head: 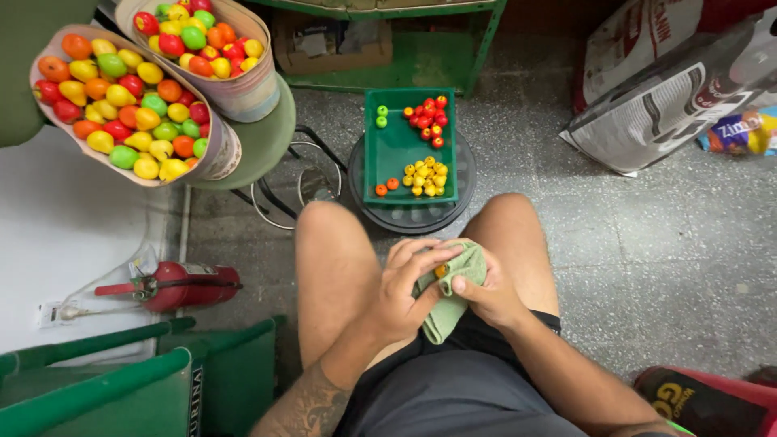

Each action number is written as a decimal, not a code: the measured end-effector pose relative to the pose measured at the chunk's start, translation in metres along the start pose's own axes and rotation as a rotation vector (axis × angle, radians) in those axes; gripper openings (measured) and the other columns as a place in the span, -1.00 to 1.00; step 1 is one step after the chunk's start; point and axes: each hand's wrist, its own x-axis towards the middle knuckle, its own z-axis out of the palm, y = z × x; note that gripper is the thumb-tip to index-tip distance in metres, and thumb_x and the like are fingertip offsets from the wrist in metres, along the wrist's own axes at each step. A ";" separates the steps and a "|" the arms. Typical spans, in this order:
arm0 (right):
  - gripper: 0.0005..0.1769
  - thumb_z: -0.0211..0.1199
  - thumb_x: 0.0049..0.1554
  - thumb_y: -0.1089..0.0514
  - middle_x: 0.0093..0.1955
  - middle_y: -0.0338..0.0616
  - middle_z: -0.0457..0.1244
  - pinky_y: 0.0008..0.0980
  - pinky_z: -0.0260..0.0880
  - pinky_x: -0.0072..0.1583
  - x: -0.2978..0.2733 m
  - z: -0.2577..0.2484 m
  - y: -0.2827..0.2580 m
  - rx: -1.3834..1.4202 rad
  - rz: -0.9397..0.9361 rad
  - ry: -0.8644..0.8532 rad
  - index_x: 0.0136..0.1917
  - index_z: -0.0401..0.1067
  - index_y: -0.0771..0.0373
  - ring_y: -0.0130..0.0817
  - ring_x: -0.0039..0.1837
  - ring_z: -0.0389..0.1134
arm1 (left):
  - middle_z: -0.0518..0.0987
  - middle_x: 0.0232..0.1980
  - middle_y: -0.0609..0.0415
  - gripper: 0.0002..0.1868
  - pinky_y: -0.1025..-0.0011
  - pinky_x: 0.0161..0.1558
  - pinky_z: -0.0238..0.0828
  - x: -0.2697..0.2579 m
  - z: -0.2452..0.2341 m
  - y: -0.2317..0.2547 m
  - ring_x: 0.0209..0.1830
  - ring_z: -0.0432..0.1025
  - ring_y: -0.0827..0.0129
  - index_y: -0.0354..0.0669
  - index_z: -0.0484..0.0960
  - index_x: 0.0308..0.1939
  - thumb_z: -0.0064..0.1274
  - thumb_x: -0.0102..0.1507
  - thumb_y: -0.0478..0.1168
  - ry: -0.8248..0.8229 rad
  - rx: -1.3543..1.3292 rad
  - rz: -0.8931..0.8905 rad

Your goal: Cleaning small fruit-shaped toys or decorations by wiping them individually with a cloth.

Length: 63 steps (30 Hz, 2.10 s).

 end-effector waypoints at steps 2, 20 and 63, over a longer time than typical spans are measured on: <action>-0.60 0.47 0.00 0.22 -0.24 -0.03 0.38 -0.26 0.56 -0.10 -0.008 -0.006 0.006 -0.003 0.001 0.026 0.07 0.46 0.41 -0.34 -0.21 0.46 | 0.69 0.11 0.04 -0.66 0.05 0.31 0.23 -0.002 0.000 0.005 0.16 0.52 0.01 -0.20 0.63 0.13 0.10 0.36 -0.09 0.006 -0.007 0.009; -0.74 0.11 0.27 0.23 -0.25 0.08 0.37 -0.23 0.55 -0.14 -0.020 0.009 -0.012 0.089 -0.156 -0.041 0.16 0.40 0.44 -0.27 -0.28 0.43 | 0.58 0.16 -0.13 -0.50 0.04 0.19 0.37 0.000 -0.001 0.035 0.10 0.51 -0.08 -0.17 0.67 0.15 0.22 0.25 0.06 0.046 0.160 0.093; -0.79 0.30 0.19 0.14 -0.32 -0.08 0.40 -0.36 0.53 -0.23 -0.021 0.009 -0.017 -0.210 0.009 0.029 0.02 0.51 0.32 -0.43 -0.28 0.44 | 0.67 -0.04 -0.01 -0.62 0.21 -0.04 0.52 -0.013 0.000 0.035 -0.17 0.59 0.11 -0.18 0.69 0.15 0.20 0.29 -0.13 0.178 0.244 0.036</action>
